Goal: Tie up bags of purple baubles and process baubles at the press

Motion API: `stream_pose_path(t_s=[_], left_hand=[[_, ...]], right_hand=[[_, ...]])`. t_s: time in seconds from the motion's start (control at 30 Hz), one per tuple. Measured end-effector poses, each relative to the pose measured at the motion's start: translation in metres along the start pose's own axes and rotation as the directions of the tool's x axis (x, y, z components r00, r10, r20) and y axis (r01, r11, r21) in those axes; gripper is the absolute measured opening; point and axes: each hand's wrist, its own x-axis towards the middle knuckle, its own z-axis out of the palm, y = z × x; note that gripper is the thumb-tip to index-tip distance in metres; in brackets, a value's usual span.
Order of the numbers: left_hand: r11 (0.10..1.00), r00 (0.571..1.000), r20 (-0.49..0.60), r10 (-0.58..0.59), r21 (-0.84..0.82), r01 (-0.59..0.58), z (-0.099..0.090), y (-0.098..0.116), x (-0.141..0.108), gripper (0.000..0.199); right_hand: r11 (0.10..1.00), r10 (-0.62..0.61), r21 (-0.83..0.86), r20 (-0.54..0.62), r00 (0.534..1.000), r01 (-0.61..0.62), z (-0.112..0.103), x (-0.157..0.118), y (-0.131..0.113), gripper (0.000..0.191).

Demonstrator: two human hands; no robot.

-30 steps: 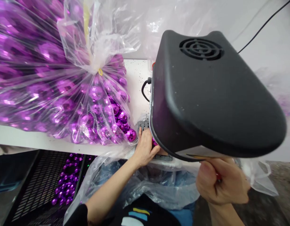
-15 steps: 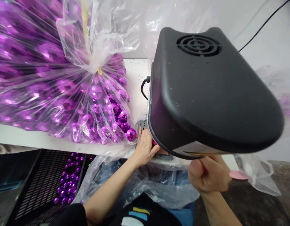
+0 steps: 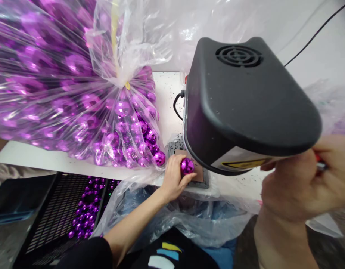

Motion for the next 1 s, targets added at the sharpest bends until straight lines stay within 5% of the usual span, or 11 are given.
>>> stream_pose_path(t_s=[0.07,0.17,0.3,0.4,0.53,0.63,0.77,1.0], left_hand=[[0.997,0.997,0.024,0.073,-0.038,-0.072,-0.008,-0.001,-0.03,0.054],[0.997,0.963,0.262,0.064,-0.048,-0.054,-0.018,-0.012,-0.078,0.059],[0.924,0.811,0.443,-0.383,0.187,0.334,-0.025,-0.024,-0.107,0.045],[0.894,0.766,0.473,-0.436,0.323,0.31,-0.042,-0.011,-0.09,0.031],[0.931,0.91,0.404,-0.092,0.36,-0.066,-0.079,0.016,-0.037,0.026],[0.764,0.966,0.244,0.088,0.606,-0.223,-0.097,0.019,0.001,0.034],[0.597,0.939,0.341,0.051,0.743,-0.302,-0.095,0.002,0.029,0.043],[0.502,0.892,0.44,0.099,0.753,-0.427,-0.087,-0.018,0.047,0.034]], right_hand=[[0.999,-0.047,0.022,-0.051,0.998,0.049,0.008,0.011,-0.002,0.041],[0.998,-0.055,0.038,-0.047,0.997,0.057,0.015,0.014,-0.002,0.035],[0.999,-0.016,0.036,-0.047,0.999,0.018,0.013,0.009,0.001,0.032],[0.998,0.004,0.055,-0.039,0.999,-0.001,0.014,0.009,0.007,0.034],[0.995,-0.024,0.091,-0.098,0.995,0.033,0.018,0.011,0.015,0.038],[0.996,-0.026,0.078,-0.066,0.997,0.031,0.017,0.014,0.012,0.037],[0.998,-0.05,0.03,0.013,0.999,0.05,0.017,0.025,0.005,0.033],[0.997,0.05,0.056,0.072,0.996,-0.054,0.032,0.045,0.011,0.033]])
